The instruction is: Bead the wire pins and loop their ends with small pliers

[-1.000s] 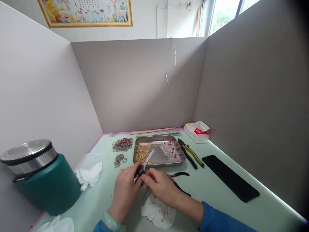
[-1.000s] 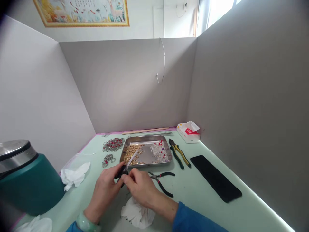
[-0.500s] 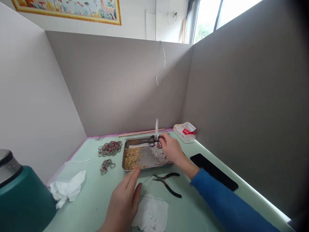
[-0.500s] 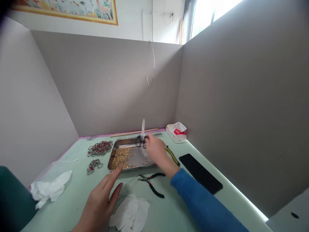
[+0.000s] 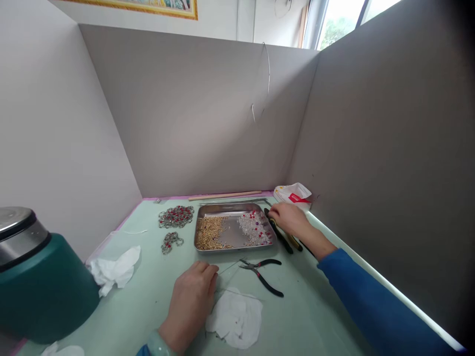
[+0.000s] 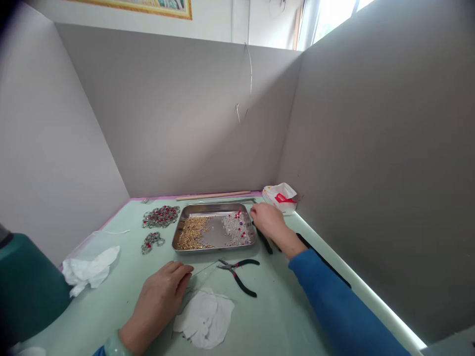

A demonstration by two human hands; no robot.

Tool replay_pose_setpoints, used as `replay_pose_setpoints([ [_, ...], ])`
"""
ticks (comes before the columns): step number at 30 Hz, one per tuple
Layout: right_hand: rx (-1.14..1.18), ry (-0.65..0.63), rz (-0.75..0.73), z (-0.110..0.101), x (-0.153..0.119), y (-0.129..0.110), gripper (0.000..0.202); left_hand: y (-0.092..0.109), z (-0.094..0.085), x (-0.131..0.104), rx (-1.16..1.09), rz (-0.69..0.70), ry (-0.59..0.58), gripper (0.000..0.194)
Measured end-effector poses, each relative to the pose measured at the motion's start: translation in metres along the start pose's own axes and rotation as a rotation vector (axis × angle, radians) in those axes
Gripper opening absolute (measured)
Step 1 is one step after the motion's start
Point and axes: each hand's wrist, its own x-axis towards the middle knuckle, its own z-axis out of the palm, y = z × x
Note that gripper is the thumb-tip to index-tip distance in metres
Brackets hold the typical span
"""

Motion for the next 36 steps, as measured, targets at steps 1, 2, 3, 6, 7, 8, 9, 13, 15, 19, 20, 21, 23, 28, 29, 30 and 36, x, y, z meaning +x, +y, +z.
replay_pose_setpoints([
  [1,0.037,-0.049,-0.091,0.001,-0.013,-0.009,0.023,-0.001,-0.001,0.001,0.008,-0.021,-0.017,0.026],
  [2,0.068,-0.099,-0.167,0.003,-0.027,-0.019,0.019,-0.004,-0.002,0.001,0.017,-0.041,-0.025,0.026],
  [3,0.114,-0.156,-0.273,0.007,-0.039,-0.028,0.015,-0.006,-0.004,0.002,0.023,-0.064,-0.031,0.026],
  [6,0.226,-0.159,-0.606,0.028,-0.069,-0.055,0.013,-0.017,-0.007,0.003,0.024,-0.137,-0.001,0.025],
  [7,0.197,-0.136,-0.638,0.037,-0.075,-0.063,0.013,-0.021,-0.008,0.003,0.009,-0.157,0.001,0.025],
  [8,0.146,-0.108,-0.643,0.046,-0.079,-0.070,0.016,-0.024,-0.008,0.003,-0.013,-0.167,-0.005,0.025],
  [9,0.089,-0.090,-0.649,0.054,-0.081,-0.076,0.018,-0.026,-0.008,0.003,-0.036,-0.170,-0.012,0.025],
  [13,-0.007,-0.034,-0.672,0.075,-0.079,-0.087,0.018,-0.024,-0.008,0.003,-0.124,-0.113,-0.031,0.026],
  [15,-0.003,0.028,-0.686,0.077,-0.078,-0.086,0.018,-0.018,-0.009,0.003,-0.178,-0.072,-0.025,0.027],
  [19,0.044,0.135,-0.671,0.076,-0.079,-0.083,0.015,-0.008,-0.013,0.002,-0.306,0.005,-0.050,0.029],
  [20,0.056,0.156,-0.669,0.077,-0.079,-0.083,0.014,-0.006,-0.014,0.002,-0.321,0.014,-0.065,0.029],
  [21,0.070,0.180,-0.671,0.077,-0.079,-0.083,0.014,-0.004,-0.014,0.002,-0.330,0.017,-0.079,0.029],
  [23,0.118,0.243,-0.690,0.078,-0.079,-0.084,0.016,-0.002,-0.014,0.002,-0.348,0.002,-0.100,0.028],
  [28,0.490,0.459,-0.692,0.070,-0.077,-0.080,0.020,-0.003,-0.015,0.004,-0.489,-0.186,-0.076,0.025],
  [29,0.602,0.488,-0.654,0.067,-0.076,-0.079,0.019,-0.004,-0.016,0.005,-0.550,-0.236,-0.064,0.024],
  [30,0.718,0.502,-0.601,0.064,-0.076,-0.077,0.016,-0.003,-0.018,0.005,-0.635,-0.282,-0.061,0.022],
  [36,1.289,0.080,-0.353,0.061,-0.082,-0.081,0.014,0.015,-0.033,0.007,-1.258,-0.363,-0.217,0.018],
])
